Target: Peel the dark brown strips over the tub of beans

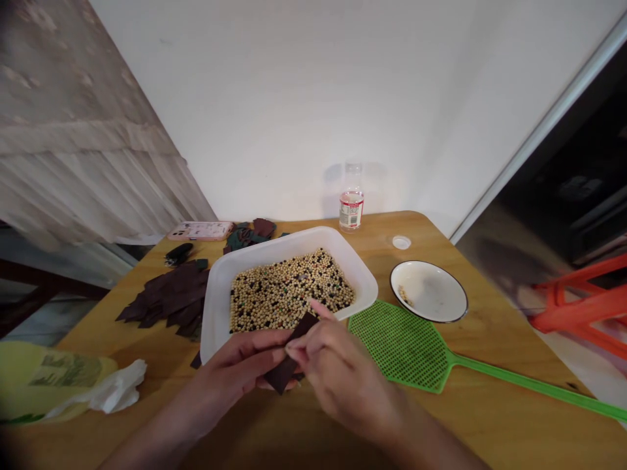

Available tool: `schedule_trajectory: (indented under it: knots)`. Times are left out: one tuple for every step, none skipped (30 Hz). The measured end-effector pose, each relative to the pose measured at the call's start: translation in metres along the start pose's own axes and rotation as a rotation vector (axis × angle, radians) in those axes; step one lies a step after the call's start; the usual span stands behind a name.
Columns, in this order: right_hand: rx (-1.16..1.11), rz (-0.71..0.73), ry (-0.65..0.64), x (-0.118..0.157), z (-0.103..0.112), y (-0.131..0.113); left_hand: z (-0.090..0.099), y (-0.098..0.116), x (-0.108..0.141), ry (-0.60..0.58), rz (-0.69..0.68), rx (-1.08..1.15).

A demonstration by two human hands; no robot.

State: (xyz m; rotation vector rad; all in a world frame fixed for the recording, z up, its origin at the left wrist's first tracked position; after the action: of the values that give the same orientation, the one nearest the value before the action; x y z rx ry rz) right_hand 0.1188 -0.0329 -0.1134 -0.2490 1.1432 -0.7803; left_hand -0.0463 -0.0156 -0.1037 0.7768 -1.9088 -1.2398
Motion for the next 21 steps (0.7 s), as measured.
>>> schedule_trajectory:
  knots:
    - [-0.006, 0.004, -0.018, 0.0001, -0.0002, 0.0004, 0.0001, -0.0004, 0.0002, 0.015, -0.005, 0.002]
    - [-0.006, 0.004, -0.023, 0.0, -0.0002, 0.0009, 0.0002, -0.0009, 0.0003, 0.026, -0.007, 0.008]
    - [0.005, -0.004, -0.008, -0.0004, 0.0003, 0.0014, 0.0003, -0.0017, 0.0005, 0.029, -0.006, 0.017]
    - [0.015, -0.009, 0.015, -0.001, 0.001, 0.0017, 0.0006, -0.0026, 0.0006, 0.033, -0.003, 0.024]
    - [0.021, -0.015, 0.045, -0.0016, 0.0018, 0.0019, 0.001, -0.0035, 0.0006, 0.042, 0.002, 0.03]
    - [0.018, -0.011, 0.053, -0.0022, 0.0021, 0.0018, 0.0015, -0.0043, 0.0004, 0.053, 0.007, 0.036]
    - [0.006, -0.004, 0.043, -0.0028, 0.002, 0.0016, 0.0019, -0.0049, 0.0, 0.065, 0.009, 0.041]
    - [-0.005, 0.003, 0.032, -0.0033, 0.0019, 0.0017, 0.0022, -0.0054, -0.0004, 0.072, 0.01, 0.047]
    - [-0.01, 0.011, 0.008, -0.0037, 0.0015, 0.002, 0.0023, -0.0056, -0.0008, 0.069, 0.005, 0.059]
    - [0.002, 0.007, 0.028, -0.004, 0.0021, 0.0029, 0.0021, -0.0056, -0.0013, 0.058, -0.001, 0.073]
    - [0.015, 0.003, 0.048, -0.0042, 0.0027, 0.0041, 0.0018, -0.0055, -0.0015, 0.04, -0.007, 0.085]
    - [0.031, -0.002, 0.069, -0.0043, 0.0033, 0.0053, 0.0016, -0.0053, -0.0016, 0.023, -0.011, 0.094]
    - [0.043, -0.005, 0.087, -0.0043, 0.0038, 0.0065, 0.0015, -0.0051, -0.0015, 0.014, -0.012, 0.096]
    - [0.051, -0.002, 0.092, -0.0044, 0.0039, 0.0074, 0.0016, -0.0048, -0.0012, 0.014, -0.011, 0.092]
    - [0.056, 0.003, 0.088, -0.0046, 0.0038, 0.0079, 0.0017, -0.0045, -0.0008, 0.016, -0.01, 0.083]
    - [0.06, 0.007, 0.086, -0.005, 0.0037, 0.0081, 0.0016, -0.0041, -0.0003, 0.014, -0.012, 0.077]
    - [0.063, 0.006, 0.09, -0.0055, 0.0036, 0.0081, 0.0014, -0.0036, 0.0002, 0.008, -0.02, 0.077]
    - [0.065, -0.002, 0.1, -0.0061, 0.0036, 0.0079, 0.0009, -0.0031, 0.0006, -0.005, -0.029, 0.083]
    - [0.066, -0.012, 0.114, -0.0067, 0.0035, 0.0075, 0.0003, -0.0028, 0.0009, -0.018, -0.038, 0.098]
    - [0.065, -0.022, 0.127, -0.0071, 0.0033, 0.0069, -0.0001, -0.0028, 0.001, -0.028, -0.044, 0.118]
    - [0.062, -0.027, 0.137, -0.0072, 0.0028, 0.006, -0.0004, -0.0033, 0.001, -0.031, -0.045, 0.139]
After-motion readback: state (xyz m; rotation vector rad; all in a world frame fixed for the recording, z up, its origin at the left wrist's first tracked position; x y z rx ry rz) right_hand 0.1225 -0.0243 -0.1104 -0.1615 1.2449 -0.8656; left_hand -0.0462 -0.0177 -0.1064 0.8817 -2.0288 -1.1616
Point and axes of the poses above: each hand's wrist, its own x-axis away from the middle knuckle, its own z-axis out of the back of the hand, y = z × x, the point moved 2 cm from there along -x, towards the middle knuckle, and after that the axes turned 7 degrees about -z, right-handed, at the moved point
